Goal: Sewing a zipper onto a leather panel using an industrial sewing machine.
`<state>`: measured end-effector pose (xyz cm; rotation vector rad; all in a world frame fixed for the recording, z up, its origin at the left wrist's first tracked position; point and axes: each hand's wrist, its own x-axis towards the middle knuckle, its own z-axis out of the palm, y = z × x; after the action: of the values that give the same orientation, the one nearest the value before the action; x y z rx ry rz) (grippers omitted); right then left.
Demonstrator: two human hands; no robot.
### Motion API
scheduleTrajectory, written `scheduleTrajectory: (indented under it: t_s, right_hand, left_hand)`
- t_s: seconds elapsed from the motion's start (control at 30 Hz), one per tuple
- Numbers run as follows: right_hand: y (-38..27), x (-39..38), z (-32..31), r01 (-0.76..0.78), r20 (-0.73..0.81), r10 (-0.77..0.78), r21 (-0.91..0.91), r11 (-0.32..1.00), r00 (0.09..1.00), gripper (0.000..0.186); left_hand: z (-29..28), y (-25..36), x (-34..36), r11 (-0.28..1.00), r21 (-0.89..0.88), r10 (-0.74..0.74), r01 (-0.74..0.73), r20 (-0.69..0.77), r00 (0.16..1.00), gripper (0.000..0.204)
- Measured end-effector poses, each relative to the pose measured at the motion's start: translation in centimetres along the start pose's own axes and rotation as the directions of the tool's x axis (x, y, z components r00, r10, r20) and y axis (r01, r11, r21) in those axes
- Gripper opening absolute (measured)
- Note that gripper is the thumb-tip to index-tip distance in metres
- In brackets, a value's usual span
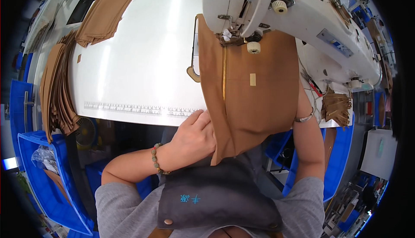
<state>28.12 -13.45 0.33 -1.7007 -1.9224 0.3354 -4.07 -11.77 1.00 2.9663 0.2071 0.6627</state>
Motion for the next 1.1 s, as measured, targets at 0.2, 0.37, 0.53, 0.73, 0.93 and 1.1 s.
scheduleTrajectory:
  t_s: [0.2, 0.37, 0.53, 0.73, 0.93, 1.1]
  right_hand:
    - [-3.4, -7.0, 2.0, -0.038, 0.007, 0.037, 0.074, 0.997, 0.999, 0.028]
    - [-4.1, -8.9, 2.9, -0.104, -0.003, 0.105, 0.120, 0.987, 0.994, 0.026]
    - [-4.5, -10.1, 2.7, -0.163, 0.045, 0.157, 0.188, 0.969, 0.987, 0.025]
    - [-4.8, -11.8, -1.0, -0.324, 0.210, 0.257, 0.418, 0.849, 0.943, 0.023]
    - [-7.0, -9.8, -4.9, -0.434, -0.416, 0.523, 0.294, 0.852, 0.744, 0.008]
    - [-11.7, -8.4, 1.4, 0.095, -0.132, -0.107, -0.099, 0.991, 0.985, 0.035]
  left_hand:
    - [0.1, -0.2, -0.2, 0.999, -0.047, -0.021, 0.020, -0.028, 0.999, 0.044]
    - [0.6, -0.1, -0.3, 0.996, -0.079, -0.043, 0.037, -0.070, 0.997, 0.044]
    - [0.7, 0.0, -0.5, 0.995, -0.090, -0.052, 0.046, -0.072, 0.996, 0.043]
    - [0.8, 0.2, -1.2, 0.995, -0.094, -0.043, 0.039, -0.042, 0.998, 0.046]
    - [1.2, 0.5, -3.0, 0.993, -0.112, -0.034, 0.038, 0.043, 0.999, 0.048]
    - [1.4, 0.9, -3.5, 0.997, -0.048, -0.057, 0.062, 0.091, 0.994, 0.046]
